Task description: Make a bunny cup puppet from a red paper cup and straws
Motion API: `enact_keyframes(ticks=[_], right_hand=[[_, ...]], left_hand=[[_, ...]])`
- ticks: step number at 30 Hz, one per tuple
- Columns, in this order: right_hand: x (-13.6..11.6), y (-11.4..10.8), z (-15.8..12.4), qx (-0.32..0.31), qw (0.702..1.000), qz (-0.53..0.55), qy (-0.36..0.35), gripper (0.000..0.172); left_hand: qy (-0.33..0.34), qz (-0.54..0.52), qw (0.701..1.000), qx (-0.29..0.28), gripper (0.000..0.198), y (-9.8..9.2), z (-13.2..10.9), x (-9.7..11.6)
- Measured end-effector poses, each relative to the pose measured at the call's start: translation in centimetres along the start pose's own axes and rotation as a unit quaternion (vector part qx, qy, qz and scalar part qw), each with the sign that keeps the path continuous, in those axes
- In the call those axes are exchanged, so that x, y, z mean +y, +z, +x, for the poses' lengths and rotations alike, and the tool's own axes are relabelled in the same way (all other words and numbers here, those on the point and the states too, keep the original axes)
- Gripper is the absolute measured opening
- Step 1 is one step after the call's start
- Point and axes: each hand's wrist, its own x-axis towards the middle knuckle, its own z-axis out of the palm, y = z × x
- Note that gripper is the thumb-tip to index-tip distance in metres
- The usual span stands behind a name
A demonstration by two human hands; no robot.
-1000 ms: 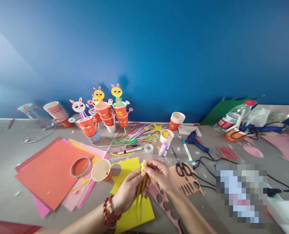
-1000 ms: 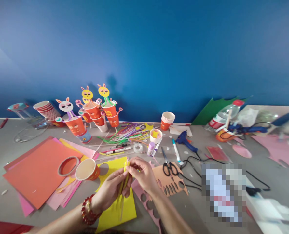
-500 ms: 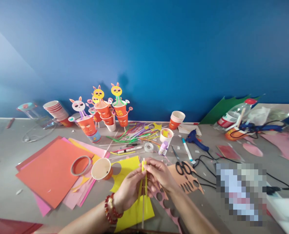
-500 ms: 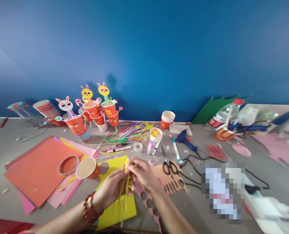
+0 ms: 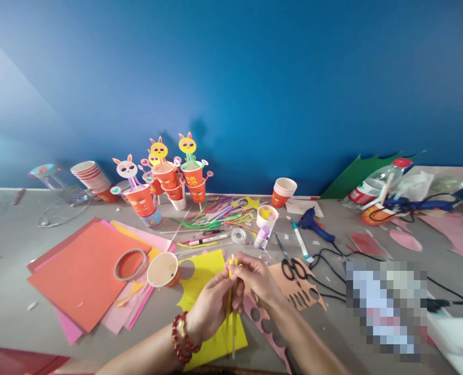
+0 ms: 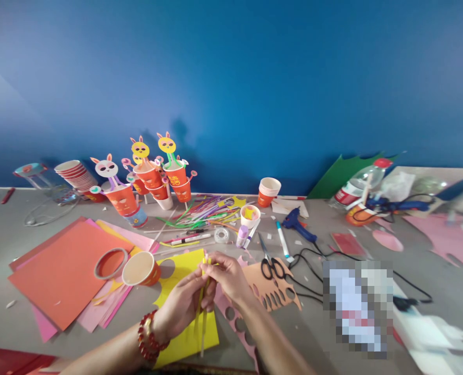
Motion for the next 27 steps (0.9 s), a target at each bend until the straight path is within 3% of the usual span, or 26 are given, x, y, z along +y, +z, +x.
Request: enact_keyframes(ticks=[5, 14, 27], right_hand=[[-0.67, 0.17, 0.0, 0.038, 0.999, 0.003, -0.027, 0.03], [-0.21, 0.17, -0.02, 0.084, 0.996, 0.035, -0.022, 0.03], [-0.33, -0.38, 0.15, 0.058, 0.998, 0.022, -0.02, 0.033]], left_hand=[[-0.009, 0.001, 1.0, 0.015, 0.038, -0.04, 0.02, -0.26], [-0.01, 0.008, 1.0, -0.015, 0.03, -0.35, -0.07, -0.68], [-0.018, 0.008, 0.999, -0.027, 0.03, -0.39, -0.02, -0.1]])
